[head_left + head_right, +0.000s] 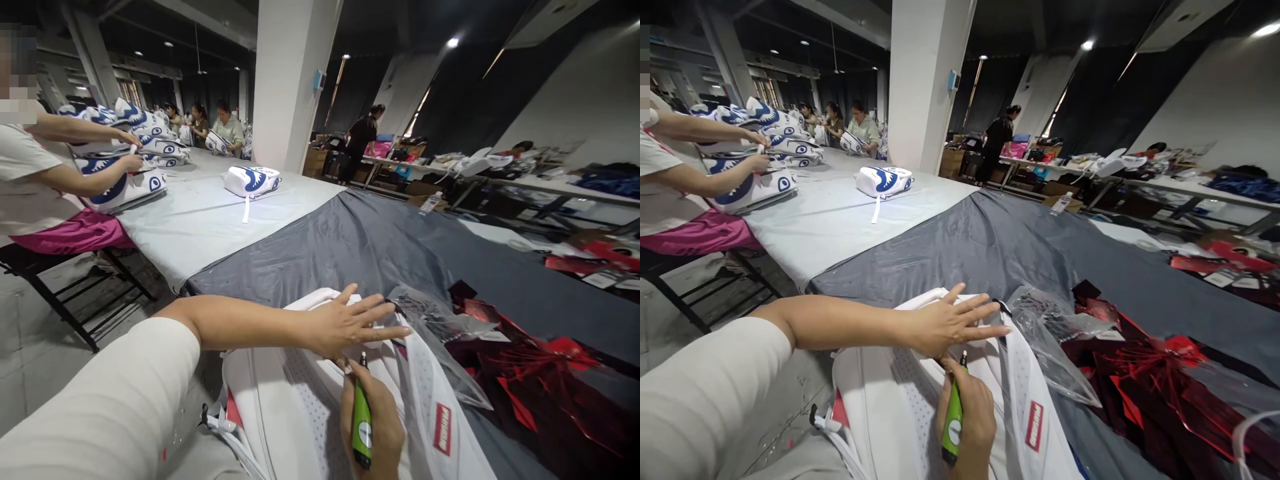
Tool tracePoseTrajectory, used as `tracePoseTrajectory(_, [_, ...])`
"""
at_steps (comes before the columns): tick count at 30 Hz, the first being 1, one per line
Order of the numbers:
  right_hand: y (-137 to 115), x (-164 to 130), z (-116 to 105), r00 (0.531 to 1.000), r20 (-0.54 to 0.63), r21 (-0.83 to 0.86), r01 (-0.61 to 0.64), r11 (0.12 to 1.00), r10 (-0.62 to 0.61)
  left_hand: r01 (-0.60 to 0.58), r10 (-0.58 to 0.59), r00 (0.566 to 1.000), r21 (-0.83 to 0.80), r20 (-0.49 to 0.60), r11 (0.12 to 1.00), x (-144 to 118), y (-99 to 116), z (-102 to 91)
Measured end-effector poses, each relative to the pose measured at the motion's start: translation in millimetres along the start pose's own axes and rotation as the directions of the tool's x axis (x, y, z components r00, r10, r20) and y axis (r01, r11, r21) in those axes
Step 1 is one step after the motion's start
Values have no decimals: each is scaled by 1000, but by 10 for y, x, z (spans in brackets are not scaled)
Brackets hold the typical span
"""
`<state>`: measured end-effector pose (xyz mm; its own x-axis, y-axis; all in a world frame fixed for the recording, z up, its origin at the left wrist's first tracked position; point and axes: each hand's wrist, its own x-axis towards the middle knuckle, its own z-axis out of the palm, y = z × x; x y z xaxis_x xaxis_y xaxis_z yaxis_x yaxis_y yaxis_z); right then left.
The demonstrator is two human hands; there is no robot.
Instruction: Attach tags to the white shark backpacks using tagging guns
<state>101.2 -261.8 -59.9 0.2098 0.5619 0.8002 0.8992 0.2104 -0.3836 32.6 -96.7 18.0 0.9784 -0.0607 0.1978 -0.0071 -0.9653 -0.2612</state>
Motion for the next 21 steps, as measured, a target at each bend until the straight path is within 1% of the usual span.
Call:
tracePoseTrajectory(3, [-62,-49,-14,998,-23,32,-58,998,59,64,-64,996,-3,64,998,43,66,94])
tracePoseTrajectory(5, [-60,-91,-46,996,-9,68,-93,993,94,111,-109,990,-17,90,994,92,84,172])
tracePoseTrajectory(7, [-38,-131,-81,994,23,104,-107,989,105,126,-123,989,-29,84,992,115,87,210])
tracePoseTrajectory(10, [-3,-160,-119,993,36,111,-120,987,117,134,-130,989,-50,77,990,97,78,181])
tracePoseTrajectory(12, [37,-132,-130,989,3,30,-148,989,148,172,-165,982,-64,92,983,87,61,152])
tracePoseTrajectory(14, [114,-44,-139,981,-39,-121,-191,974,188,216,-206,971,-75,121,974,99,33,148])
tracePoseTrajectory(15, [167,22,-148,979,-38,-202,-202,958,199,231,-220,966,-80,134,970,111,18,153])
tracePoseTrajectory(16, [228,96,-161,979,-7,-273,-199,941,205,244,-231,963,-85,142,966,123,9,158])
tracePoseTrajectory(18, [374,240,-198,967,135,-368,-153,917,216,262,-247,960,-103,135,960,140,14,154])
tracePoseTrajectory(19, [468,290,-210,949,224,-391,-119,912,220,273,-261,958,-109,117,956,143,30,152])
tracePoseTrajectory(21, [722,324,-164,907,337,-449,-79,890,250,274,-268,961,-99,67,957,150,63,183])
